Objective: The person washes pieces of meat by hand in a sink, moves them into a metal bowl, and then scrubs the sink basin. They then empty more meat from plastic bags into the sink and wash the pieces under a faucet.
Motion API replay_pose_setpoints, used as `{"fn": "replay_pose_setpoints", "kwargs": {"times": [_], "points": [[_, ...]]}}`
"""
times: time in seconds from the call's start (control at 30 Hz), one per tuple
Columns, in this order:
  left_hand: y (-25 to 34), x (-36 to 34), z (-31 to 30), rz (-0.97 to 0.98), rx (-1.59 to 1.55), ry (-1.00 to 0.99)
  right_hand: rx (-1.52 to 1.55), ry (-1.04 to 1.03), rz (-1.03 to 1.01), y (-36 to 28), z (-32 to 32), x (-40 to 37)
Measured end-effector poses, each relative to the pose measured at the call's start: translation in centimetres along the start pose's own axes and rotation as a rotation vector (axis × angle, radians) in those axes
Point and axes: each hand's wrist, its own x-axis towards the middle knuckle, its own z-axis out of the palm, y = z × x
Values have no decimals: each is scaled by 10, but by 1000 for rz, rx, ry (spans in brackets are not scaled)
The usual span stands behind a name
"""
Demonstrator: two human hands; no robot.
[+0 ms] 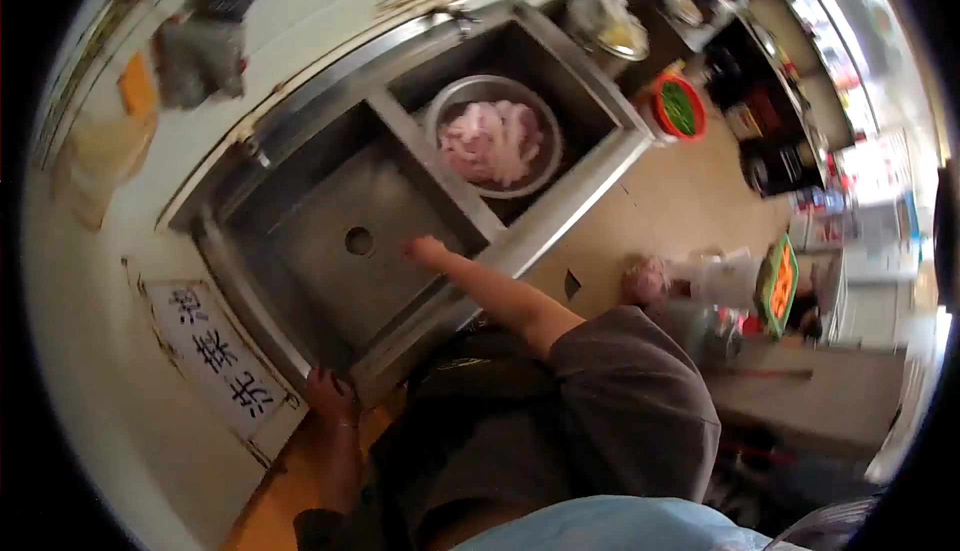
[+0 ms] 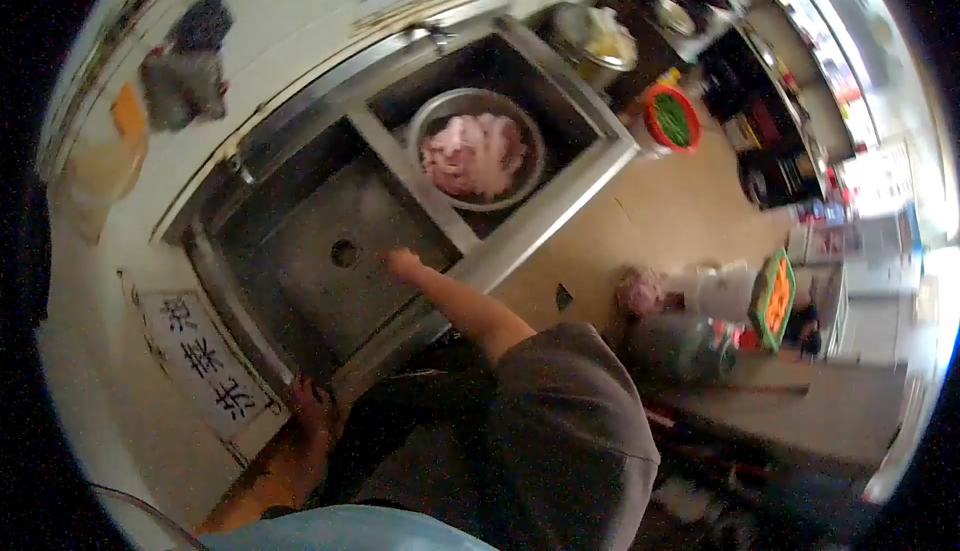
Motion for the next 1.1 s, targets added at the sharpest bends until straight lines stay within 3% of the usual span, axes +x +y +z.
{"fn": "replay_pose_setpoints", "kwargs": {"times": [0.03,0.1,0.13,0.2,0.27,0.3,0.37,0.43,0.5,0.6,0.67,0.7,0.8,0.83,0.87,0.9,0.93,0.97,1.03,1.07,1.1], "points": [[10,1,-9,-14,37,-27,18,39,35,6,-1,-17],[3,-4,-9,32,72,-47,-505,147,-96,12,-8,-43],[-19,-19,10,114,114,42,-487,186,-54,12,-16,-60],[-13,-2,12,263,138,132,-346,380,-116,10,-40,-100],[41,7,-28,54,162,16,-137,364,-40,19,-59,-116],[37,8,-25,125,166,-1,56,311,-23,26,-67,-122],[27,9,-19,166,158,-39,135,432,94,54,-80,-127],[23,11,-12,123,154,-74,374,855,-27,79,-110,-166],[25,19,-5,51,163,-97,553,1112,170,112,-131,-218],[37,37,13,-88,170,-124,953,1084,495,215,-118,-293],[53,54,32,-219,152,-113,839,1044,742,271,-88,-373],[65,65,42,-282,126,-81,910,953,879,303,-58,-411],[119,100,76,-395,-5,38,740,626,1357,384,66,-539],[134,116,89,-409,-42,-1,512,535,1324,421,133,-577],[153,119,101,-423,-76,-43,637,458,1467,411,142,-619],[185,118,105,-425,-80,-49,500,667,1614,426,200,-644],[224,123,106,-401,-121,-50,724,486,1492,447,232,-678],[263,122,110,-381,-158,-52,856,571,1565,453,255,-694],[304,126,138,-156,-223,-8,986,634,1641,466,259,-724],[323,126,154,-122,-276,-10,944,501,1561,471,237,-735],[345,125,168,-96,-325,-8,1145,682,1587,472,199,-737]]}}
